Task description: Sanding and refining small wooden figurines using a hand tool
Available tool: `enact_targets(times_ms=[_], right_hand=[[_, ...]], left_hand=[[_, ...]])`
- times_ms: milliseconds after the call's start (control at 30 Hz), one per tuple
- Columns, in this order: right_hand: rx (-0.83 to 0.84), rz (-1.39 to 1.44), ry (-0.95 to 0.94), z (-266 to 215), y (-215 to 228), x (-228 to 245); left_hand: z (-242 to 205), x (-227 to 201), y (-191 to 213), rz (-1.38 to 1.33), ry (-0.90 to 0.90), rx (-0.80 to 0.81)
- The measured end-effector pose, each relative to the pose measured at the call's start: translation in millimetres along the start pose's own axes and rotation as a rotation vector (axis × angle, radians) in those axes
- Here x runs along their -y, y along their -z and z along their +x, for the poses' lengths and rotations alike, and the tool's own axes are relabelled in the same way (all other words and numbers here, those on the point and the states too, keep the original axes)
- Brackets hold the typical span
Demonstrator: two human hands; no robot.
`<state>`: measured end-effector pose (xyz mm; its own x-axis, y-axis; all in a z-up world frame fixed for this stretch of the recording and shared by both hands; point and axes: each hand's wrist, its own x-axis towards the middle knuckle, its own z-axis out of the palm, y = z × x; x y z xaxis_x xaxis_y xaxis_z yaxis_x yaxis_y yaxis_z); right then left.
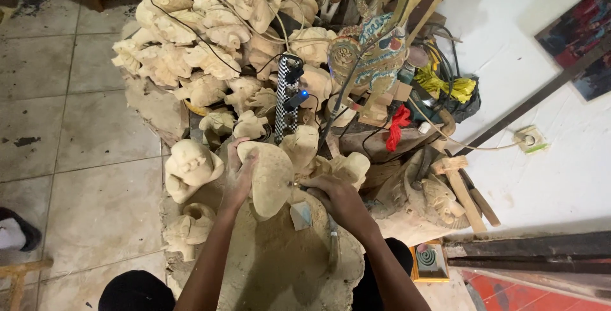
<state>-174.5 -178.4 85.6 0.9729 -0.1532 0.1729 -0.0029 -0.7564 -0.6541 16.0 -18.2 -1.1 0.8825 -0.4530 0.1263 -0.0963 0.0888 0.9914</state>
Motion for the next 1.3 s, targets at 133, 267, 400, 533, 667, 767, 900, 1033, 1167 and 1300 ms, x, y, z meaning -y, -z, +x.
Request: enact_targets(times_ms=[133,267,400,533,667,767,900,1033,1167,1300], right_hand=[[0.019,-0.01,-0.004,-2.3,0.5,7.6],[0.029,0.007,-0.022,-4.4,1.8,12.3],[-0.009,0.007,-0.009,-4.6,0.4,12.0],[0.085,0.053,-0.011,-8.2,5.1,26.0],[0.055,0.03,-0.021,-9.2,2.9,21.5],[0.083,0.021,-0.016,-5.8,5.0,27.4],[0.096,0.114,-0.009,-2.6,17.6,41.3],[0.125,0.041,-0.044,-3.0,9.7,21.0],[0.023,0.053,-0.019,4.8,17.9,26.4],[0.012,0.032,-0.01,13.1,20.4,13.4]], left_hand=[[2.6,10.8,1.0,0.054,-0.02,-0.011],[-7.4,-10.2,-1.6,0.009,0.009,-0.03],[-8.2,-12.0,-1.5,0.031,0.027,-0.061],[-14.1,-13.9,-2.5,0.03,0.05,-0.071],[-15.2,-15.6,-4.6,-0.023,0.024,-0.103],[-12.2,-8.4,-1.7,0.01,0.002,-0.103],[-13.7,-17.3,-0.5,0.049,-0.008,-0.087],[-17.7,-20.0,-1.0,0.031,0.017,-0.058],[-19.4,-17.8,2.7,0.049,0.049,-0.05],[-13.7,-8.0,7.4,0.064,0.041,-0.002]])
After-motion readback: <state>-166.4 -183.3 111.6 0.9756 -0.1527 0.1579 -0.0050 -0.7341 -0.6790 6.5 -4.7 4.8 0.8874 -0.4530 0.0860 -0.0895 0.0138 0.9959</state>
